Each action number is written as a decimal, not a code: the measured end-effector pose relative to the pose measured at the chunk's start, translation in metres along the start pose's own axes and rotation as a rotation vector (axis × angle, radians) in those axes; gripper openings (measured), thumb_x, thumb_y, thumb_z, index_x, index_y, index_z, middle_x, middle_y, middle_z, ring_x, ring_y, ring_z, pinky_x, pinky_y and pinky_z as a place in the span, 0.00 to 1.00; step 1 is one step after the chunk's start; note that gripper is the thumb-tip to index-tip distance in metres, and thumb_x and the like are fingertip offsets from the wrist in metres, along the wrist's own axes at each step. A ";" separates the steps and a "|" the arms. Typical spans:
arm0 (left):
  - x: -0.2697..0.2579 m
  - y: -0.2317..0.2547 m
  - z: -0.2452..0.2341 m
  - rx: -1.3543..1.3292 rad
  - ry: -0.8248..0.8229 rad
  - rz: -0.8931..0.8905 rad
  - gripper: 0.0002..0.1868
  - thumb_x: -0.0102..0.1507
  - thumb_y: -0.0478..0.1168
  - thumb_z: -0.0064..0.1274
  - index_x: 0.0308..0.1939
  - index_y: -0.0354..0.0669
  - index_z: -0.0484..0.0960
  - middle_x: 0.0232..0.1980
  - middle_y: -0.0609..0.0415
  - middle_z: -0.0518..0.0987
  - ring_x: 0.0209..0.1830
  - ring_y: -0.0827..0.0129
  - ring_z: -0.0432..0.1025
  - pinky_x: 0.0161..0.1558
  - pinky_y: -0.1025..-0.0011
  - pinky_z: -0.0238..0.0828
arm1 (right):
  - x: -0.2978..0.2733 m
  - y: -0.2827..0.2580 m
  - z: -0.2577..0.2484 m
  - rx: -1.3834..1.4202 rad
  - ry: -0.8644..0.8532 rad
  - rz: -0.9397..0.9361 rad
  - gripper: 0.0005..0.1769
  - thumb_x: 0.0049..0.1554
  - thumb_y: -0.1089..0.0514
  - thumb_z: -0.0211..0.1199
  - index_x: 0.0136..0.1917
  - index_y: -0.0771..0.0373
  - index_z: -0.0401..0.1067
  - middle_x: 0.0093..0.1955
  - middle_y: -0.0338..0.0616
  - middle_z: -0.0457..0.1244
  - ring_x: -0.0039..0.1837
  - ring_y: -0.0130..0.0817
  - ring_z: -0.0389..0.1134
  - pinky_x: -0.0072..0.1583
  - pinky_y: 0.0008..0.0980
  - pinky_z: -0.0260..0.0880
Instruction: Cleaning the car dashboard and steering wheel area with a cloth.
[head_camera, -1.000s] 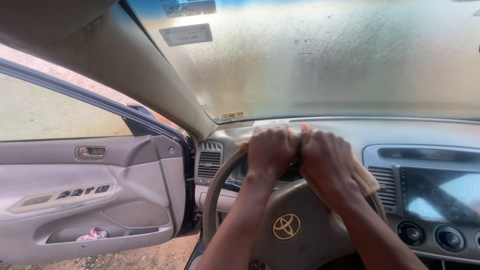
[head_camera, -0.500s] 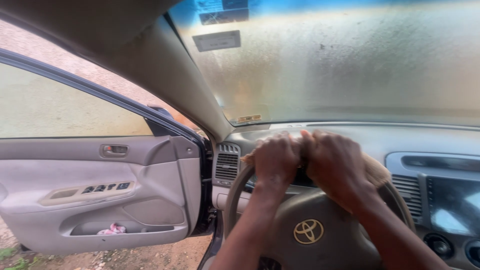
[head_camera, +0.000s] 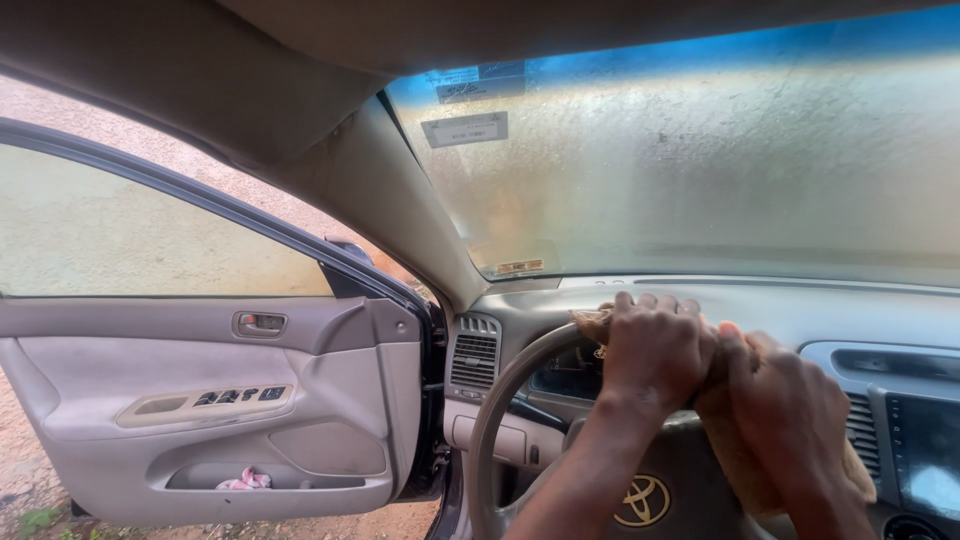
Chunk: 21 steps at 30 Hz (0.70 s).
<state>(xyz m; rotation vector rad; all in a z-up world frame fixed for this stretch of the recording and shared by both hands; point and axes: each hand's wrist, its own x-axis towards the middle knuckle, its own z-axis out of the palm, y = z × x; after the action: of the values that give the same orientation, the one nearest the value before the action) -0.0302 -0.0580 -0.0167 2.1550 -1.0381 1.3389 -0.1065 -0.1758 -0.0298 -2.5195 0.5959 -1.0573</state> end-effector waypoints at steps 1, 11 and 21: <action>-0.002 0.006 0.002 0.001 0.004 0.003 0.18 0.69 0.47 0.41 0.34 0.42 0.81 0.35 0.47 0.82 0.37 0.57 0.76 0.52 0.53 0.66 | -0.006 0.002 -0.003 0.001 0.005 -0.001 0.35 0.69 0.35 0.39 0.53 0.62 0.78 0.39 0.62 0.71 0.43 0.58 0.75 0.51 0.53 0.76; 0.003 0.026 0.011 -0.051 0.073 0.084 0.15 0.65 0.48 0.46 0.33 0.41 0.80 0.34 0.46 0.80 0.40 0.56 0.75 0.55 0.55 0.65 | -0.014 0.018 -0.007 -0.045 0.053 0.035 0.30 0.66 0.35 0.42 0.56 0.57 0.76 0.47 0.60 0.72 0.51 0.63 0.74 0.53 0.55 0.75; 0.010 -0.014 -0.006 0.065 -0.184 -0.142 0.28 0.74 0.54 0.36 0.27 0.45 0.80 0.31 0.45 0.82 0.28 0.57 0.78 0.43 0.55 0.73 | 0.002 -0.044 -0.016 -0.145 0.000 -0.311 0.19 0.66 0.50 0.50 0.41 0.64 0.74 0.34 0.53 0.69 0.39 0.50 0.74 0.46 0.47 0.74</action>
<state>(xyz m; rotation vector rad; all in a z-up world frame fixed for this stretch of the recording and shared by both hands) -0.0205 -0.0485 -0.0047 2.3882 -0.8979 1.1425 -0.1062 -0.1418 0.0029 -2.8039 0.2937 -1.1549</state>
